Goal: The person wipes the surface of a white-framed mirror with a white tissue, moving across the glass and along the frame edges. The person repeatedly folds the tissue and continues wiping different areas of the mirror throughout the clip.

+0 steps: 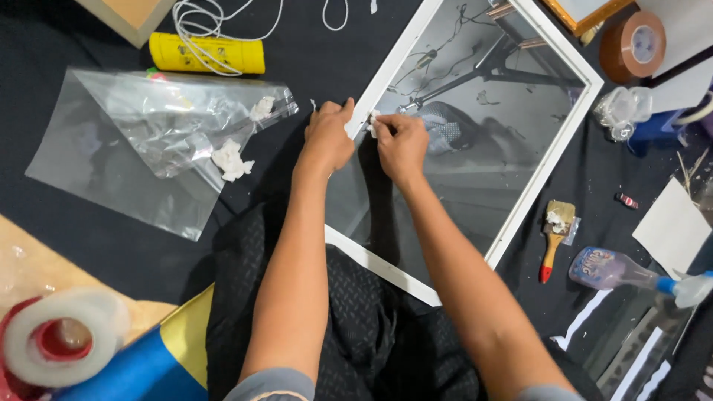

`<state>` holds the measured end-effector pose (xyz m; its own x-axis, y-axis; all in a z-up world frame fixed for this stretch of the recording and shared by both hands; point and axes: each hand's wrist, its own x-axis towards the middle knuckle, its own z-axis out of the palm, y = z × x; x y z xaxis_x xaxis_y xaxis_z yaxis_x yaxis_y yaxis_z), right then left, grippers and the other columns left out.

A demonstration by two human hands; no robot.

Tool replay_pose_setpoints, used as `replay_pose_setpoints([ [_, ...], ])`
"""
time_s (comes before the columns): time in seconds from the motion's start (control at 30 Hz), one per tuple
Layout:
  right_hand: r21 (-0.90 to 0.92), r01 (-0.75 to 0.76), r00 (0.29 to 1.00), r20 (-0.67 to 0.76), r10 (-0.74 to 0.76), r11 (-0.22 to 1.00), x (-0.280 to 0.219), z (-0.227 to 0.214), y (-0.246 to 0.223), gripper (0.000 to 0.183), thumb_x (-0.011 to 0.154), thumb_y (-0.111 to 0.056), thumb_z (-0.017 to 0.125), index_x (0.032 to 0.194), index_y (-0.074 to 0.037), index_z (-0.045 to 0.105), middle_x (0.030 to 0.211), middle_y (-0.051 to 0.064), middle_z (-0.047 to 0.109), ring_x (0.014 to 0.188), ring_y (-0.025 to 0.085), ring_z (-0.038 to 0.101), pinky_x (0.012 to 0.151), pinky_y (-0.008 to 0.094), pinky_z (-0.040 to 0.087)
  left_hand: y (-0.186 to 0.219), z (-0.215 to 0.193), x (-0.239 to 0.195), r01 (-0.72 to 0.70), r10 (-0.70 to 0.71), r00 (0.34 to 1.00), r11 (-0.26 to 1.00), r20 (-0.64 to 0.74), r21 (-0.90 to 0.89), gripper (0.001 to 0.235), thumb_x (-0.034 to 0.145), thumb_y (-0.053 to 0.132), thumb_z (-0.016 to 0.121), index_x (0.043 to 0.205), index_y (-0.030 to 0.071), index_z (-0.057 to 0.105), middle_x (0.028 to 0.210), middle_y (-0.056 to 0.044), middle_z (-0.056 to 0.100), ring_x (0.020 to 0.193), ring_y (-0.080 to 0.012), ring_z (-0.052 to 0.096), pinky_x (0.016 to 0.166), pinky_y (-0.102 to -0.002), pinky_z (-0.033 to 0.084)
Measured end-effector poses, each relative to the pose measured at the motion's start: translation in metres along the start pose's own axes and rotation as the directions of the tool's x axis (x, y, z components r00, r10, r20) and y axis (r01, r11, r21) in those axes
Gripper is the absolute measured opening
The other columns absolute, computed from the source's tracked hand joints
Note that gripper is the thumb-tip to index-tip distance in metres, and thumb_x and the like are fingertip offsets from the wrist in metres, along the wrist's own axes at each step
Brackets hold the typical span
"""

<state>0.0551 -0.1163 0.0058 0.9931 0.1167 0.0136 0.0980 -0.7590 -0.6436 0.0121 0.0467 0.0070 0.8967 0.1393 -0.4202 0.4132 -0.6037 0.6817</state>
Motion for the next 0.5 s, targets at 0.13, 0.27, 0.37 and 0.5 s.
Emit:
replay_pose_setpoints([
  [0.13,-0.001,0.001,1.000,-0.023,-0.001,1.000,-0.043,0.014,-0.024,0.013,0.084,-0.024,0.076,0.094,-0.020,0.084,0.086,0.010,0.076,0.093,0.037,0.072,0.081,0.046,0.058,-0.024,0.022,0.022,-0.142,0.122,0.980,0.982,-0.155,-0.127,0.056,0.090,-0.002,0.055,0.142,0.017,0.063,0.131,-0.016,0.064,0.121,-0.0441,0.060,0.104,-0.048,0.050],
  [0.27,0.004,0.179,0.984,-0.019,-0.179,0.984,-0.069,0.021,-0.037,0.007,0.080,-0.012,0.063,0.080,-0.015,0.070,0.074,0.008,0.070,0.082,0.035,0.062,0.079,0.043,0.049,-0.023,0.019,0.016,-0.164,0.156,0.982,0.983,-0.102,-0.082,0.068,0.080,-0.003,0.048,0.145,0.016,0.059,0.135,-0.009,0.056,0.120,-0.0391,0.054,0.111,-0.040,0.039],
  [0.37,0.028,0.301,0.953,0.024,-0.302,0.953,-0.101,0.023,-0.039,0.012,0.077,-0.007,0.056,0.073,-0.013,0.065,0.073,0.007,0.068,0.076,0.034,0.056,0.074,0.043,0.041,-0.019,0.016,0.010,-0.166,0.163,0.986,0.983,-0.044,-0.077,0.076,0.079,-0.005,0.037,0.151,0.013,0.053,0.131,-0.006,0.047,0.114,-0.0366,0.046,0.113,-0.038,0.031],
  [0.5,0.135,0.344,0.931,0.081,-0.357,0.929,-0.151,0.026,-0.056,0.011,0.079,-0.006,0.057,0.074,-0.011,0.065,0.068,0.003,0.063,0.076,0.032,0.051,0.067,0.045,0.036,-0.008,0.004,-0.002,-0.104,0.106,0.994,0.992,0.023,-0.064,0.071,0.087,-0.008,0.040,0.155,0.012,0.047,0.134,-0.001,0.041,0.118,-0.0318,0.040,0.109,-0.037,0.036],
])
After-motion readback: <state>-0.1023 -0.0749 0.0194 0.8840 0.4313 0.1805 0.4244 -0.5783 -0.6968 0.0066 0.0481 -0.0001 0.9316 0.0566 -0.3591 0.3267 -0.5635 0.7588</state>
